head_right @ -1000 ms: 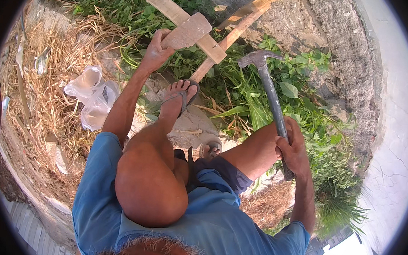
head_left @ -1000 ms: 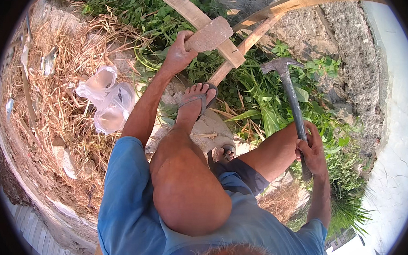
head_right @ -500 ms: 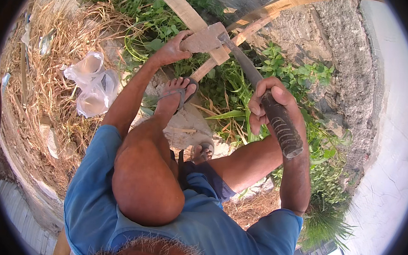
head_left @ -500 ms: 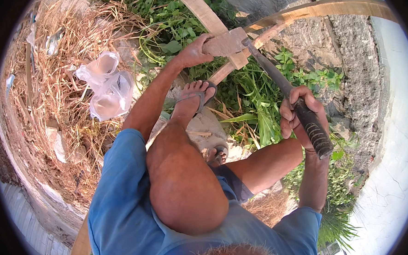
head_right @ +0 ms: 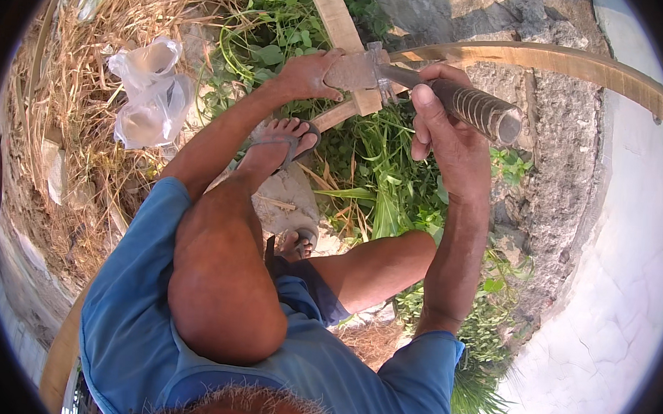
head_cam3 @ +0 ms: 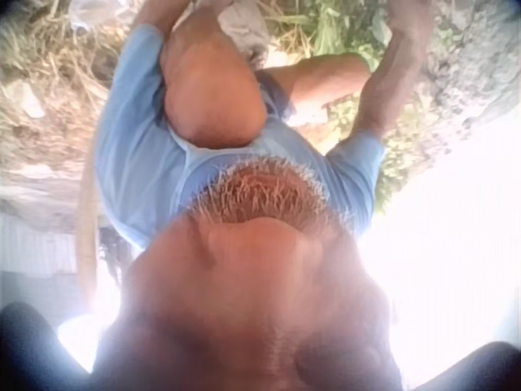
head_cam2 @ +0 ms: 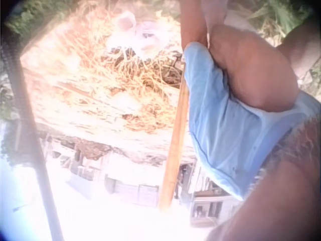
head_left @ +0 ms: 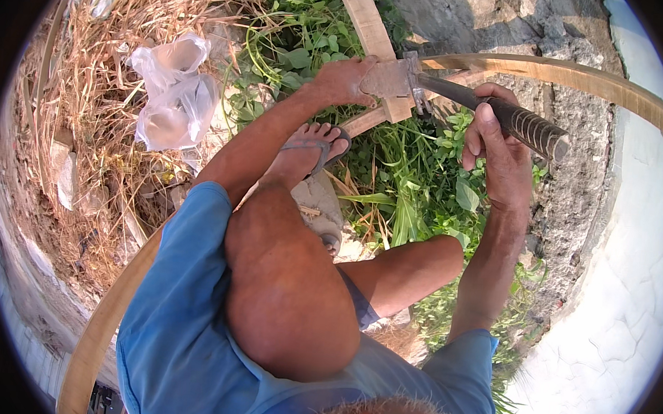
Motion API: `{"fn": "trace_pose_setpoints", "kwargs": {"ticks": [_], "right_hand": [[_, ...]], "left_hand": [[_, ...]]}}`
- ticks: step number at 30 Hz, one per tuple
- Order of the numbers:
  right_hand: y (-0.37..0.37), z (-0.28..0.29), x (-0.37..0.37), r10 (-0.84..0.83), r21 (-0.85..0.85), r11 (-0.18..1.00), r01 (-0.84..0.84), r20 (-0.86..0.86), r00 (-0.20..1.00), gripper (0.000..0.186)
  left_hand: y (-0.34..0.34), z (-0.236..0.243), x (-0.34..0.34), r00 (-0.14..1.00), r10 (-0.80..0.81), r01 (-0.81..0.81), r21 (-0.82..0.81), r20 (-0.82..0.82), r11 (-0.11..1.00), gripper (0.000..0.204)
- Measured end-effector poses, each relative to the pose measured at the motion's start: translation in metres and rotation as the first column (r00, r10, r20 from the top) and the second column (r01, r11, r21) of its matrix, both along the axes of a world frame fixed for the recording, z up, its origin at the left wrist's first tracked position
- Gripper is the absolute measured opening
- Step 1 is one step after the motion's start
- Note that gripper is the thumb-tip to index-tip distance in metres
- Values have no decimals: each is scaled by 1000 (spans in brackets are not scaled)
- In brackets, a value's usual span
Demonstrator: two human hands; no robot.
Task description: The person hammers nails into wooden planks to assemble a frame on the ground, reaching for nails from a plastic bag.
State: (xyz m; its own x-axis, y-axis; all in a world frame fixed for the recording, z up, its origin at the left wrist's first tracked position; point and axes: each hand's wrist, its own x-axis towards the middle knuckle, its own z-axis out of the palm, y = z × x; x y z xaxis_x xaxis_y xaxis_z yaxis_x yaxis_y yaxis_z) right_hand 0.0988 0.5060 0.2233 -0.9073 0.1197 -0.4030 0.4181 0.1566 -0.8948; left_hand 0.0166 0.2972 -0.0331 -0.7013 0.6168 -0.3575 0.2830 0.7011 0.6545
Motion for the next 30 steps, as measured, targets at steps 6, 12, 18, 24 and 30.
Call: {"fn": "trace_pose_setpoints", "kwargs": {"ticks": [6, 12, 18, 24, 30], "right_hand": [[8, -30, -9, -106, 204, 962, 182, -335, 936, 30], [35, -64, -2, -426, -319, 898, 303, -457, 781, 24], [62, -87, 43, -297, -321, 939, 122, -582, 757, 28], [94, -86, 91, -333, -440, 890, 119, -451, 828, 30], [103, -85, 70, -404, -521, 841, 145, -426, 810, 32]], "left_hand": [[16, -12, -6, 998, 32, -30, 48, -47, 998, 94], [31, -9, -6, 998, 26, -23, 47, -52, 999, 90], [45, -15, -4, 995, 19, -13, 56, -95, 998, 92], [57, -6, 3, 997, 1, 1, 25, -83, 1000, 95], [58, -16, 7, 982, 42, -22, 110, -182, 994, 94]]}}
